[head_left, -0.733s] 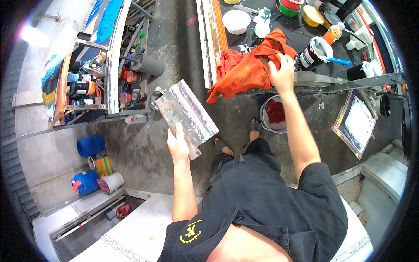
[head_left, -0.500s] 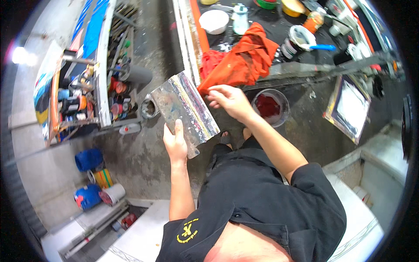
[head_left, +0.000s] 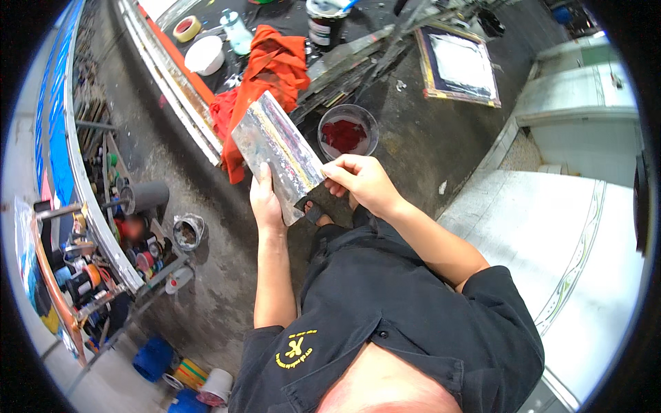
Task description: The person prepares white ink by scooping it into a screen printing frame, then positions the frame over a blue fabric. They use a squeegee to pull the ink across the screen, printing a white logo onto the fabric. The process is repeated for multiple prints.
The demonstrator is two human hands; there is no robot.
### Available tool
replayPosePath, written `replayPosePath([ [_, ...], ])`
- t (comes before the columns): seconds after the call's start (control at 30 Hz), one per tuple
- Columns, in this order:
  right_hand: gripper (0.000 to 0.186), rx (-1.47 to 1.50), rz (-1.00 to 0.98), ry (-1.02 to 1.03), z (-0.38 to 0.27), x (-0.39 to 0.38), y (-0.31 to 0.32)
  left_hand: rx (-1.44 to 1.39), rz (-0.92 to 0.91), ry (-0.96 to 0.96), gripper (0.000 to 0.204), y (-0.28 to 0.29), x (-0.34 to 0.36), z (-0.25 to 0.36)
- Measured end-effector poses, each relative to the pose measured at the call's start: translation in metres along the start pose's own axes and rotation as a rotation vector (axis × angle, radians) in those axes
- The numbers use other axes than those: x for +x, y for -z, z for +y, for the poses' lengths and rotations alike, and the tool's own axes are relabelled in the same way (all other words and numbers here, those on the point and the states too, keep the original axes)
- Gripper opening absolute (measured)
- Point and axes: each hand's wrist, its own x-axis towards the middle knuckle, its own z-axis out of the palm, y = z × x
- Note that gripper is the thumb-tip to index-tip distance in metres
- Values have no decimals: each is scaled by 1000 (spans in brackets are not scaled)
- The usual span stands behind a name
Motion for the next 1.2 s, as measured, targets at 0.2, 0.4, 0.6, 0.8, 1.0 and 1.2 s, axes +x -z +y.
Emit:
replayPosePath([
  [0.2,21,265,63,34,10,-60,69,111,-168,115,44,-71,-19,-38],
  [0.4,26,238,116,79,23,-114,180,17,-160,185,44,-157,-19,-133],
  [0.6,28,264,334,-22,76,-183,360,3,-83,328,44,-243,-18,-269],
  [0.8,23,388,742,-120,90,-242,495,-50,-114,447,28,-321,10,-372],
  [1.0,23,485,845,-114,99,-225,555,-224,59,657,30,-355,97,-470],
  [1.2,25,465,887,-214,89,-181,596,-421,-36,633,30,-379,153,-509],
])
